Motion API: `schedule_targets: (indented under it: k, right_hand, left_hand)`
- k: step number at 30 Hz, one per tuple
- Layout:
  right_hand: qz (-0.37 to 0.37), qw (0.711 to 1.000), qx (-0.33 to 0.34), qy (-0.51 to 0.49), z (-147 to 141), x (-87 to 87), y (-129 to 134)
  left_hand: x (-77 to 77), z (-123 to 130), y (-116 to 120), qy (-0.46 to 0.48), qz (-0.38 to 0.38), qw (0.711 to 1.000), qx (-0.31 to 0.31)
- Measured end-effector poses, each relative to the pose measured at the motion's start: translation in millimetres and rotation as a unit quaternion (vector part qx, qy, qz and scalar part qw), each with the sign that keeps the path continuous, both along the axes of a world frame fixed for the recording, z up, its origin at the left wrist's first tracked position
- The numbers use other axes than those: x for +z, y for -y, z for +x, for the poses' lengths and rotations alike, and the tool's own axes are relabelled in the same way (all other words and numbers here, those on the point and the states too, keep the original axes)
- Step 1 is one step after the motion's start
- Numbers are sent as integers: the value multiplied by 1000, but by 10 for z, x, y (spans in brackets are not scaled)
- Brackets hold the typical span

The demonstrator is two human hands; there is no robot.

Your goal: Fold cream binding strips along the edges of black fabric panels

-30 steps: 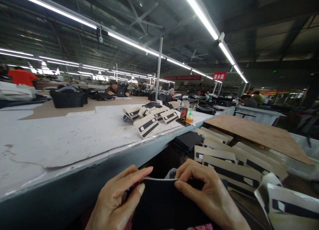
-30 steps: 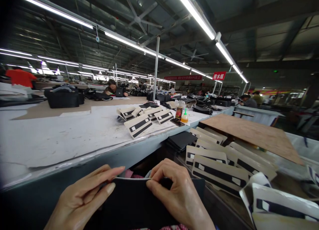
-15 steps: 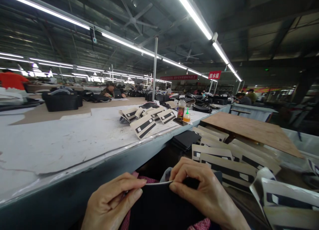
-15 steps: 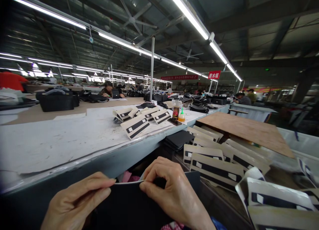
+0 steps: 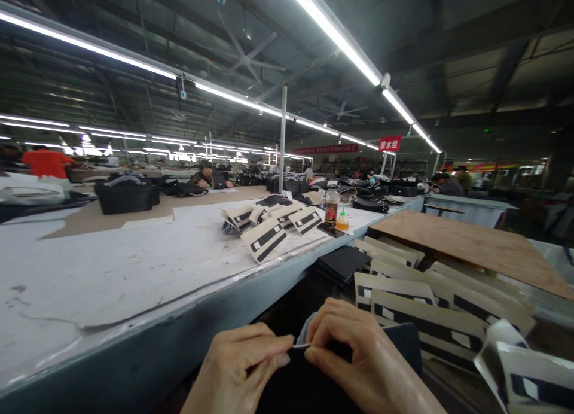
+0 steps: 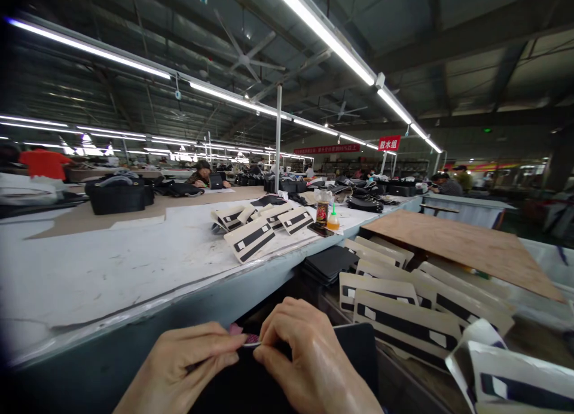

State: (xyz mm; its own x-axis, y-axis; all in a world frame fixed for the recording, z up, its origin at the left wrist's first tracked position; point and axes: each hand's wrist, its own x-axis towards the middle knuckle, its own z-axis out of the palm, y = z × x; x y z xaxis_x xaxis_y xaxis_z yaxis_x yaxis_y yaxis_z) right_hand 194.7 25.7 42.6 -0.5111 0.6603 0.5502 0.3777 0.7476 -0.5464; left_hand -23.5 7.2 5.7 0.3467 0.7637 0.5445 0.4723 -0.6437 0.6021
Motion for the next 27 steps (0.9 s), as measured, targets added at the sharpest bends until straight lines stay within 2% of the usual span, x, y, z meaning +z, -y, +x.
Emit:
schedule_targets:
  k: [3, 5, 9, 11, 13, 17, 20, 23, 25, 27]
  right_hand:
    - [34, 999, 17, 14, -39, -74, -10]
    - [73, 997, 25, 14, -49, -124, -23]
    - [228, 970, -58, 61, -44, -225, -76]
    - [263, 955, -91, 107, -38, -278, -123]
    - [250, 953, -89, 149, -25, -323, -179]
    - [144, 970, -25, 196, 47, -340, -261]
    - [48, 980, 24, 193, 146, -281, -251]
    - [-30, 985, 23, 166, 252, -214, -231]
    - [-9, 988, -4, 157, 305, -185, -241]
    - [50, 984, -18, 168, 335, -154, -261]
  left_hand:
    - [-20, 97, 30, -63, -23, 996, 50]
    - [-55, 144, 43, -74, -49, 993, 80]
    - [-155, 200, -7, -58, -70, 990, 109]
    - [-205, 219, -63, -58, -67, 989, 119]
    - [-251, 234, -121, -60, -66, 987, 131]
    - [-319, 228, -201, -63, -72, 984, 151]
    - [-332, 180, -221, -65, -82, 981, 166]
    - [-302, 94, -212, -64, -98, 978, 174]
    - [-258, 17, -187, -61, -112, 977, 168]
    - [-189, -63, -145, -60, -124, 979, 154]
